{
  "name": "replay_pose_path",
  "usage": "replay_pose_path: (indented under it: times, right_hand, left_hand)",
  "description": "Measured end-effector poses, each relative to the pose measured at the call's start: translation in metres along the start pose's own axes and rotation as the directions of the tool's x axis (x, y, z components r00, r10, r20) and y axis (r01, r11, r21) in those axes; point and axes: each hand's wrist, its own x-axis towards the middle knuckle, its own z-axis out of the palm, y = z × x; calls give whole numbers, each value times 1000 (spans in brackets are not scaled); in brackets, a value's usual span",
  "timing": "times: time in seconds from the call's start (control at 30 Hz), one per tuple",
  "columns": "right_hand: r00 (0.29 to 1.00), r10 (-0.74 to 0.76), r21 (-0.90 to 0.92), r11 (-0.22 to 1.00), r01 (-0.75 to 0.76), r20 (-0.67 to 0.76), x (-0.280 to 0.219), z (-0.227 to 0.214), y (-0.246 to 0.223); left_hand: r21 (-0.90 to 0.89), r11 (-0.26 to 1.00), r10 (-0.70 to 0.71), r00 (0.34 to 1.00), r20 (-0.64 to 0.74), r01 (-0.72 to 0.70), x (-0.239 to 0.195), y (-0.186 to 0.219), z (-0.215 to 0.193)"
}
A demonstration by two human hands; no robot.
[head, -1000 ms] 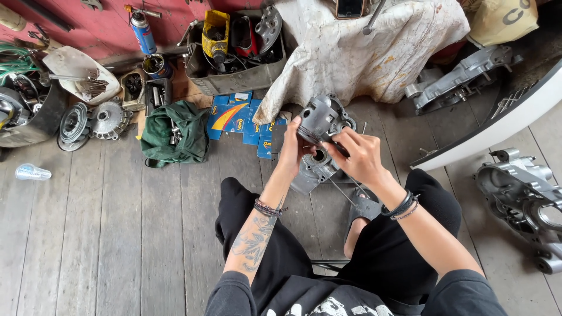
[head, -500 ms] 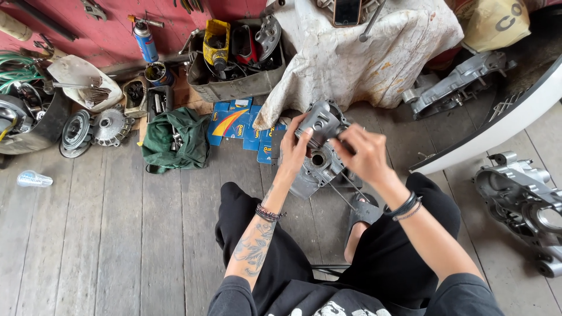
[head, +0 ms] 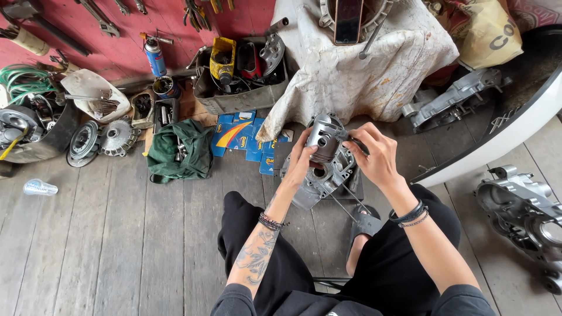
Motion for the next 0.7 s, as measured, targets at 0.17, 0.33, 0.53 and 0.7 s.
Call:
replay_pose_path:
  times: [0.17,0.33,0.53,0.7]
  right_hand:
    - [999,7,-42,999,-6,35,1,0,1]
    - [999,-26,-48,998,29,47,4,5,2]
    - [990,-131,46,991,129,52,3,16,-1]
    - [991,-112,29,993,110,67,7,10,1]
  left_hand:
    - [-188,978,-88,995,37,93,-7,10,6]
    - [-306,927,-267,954,-133,217,-11,30,12]
    - [-201,962,-215,969,-126,187,4,-18,-15]
    - [-350,914,-210,977,26,206,-1,3,-1]
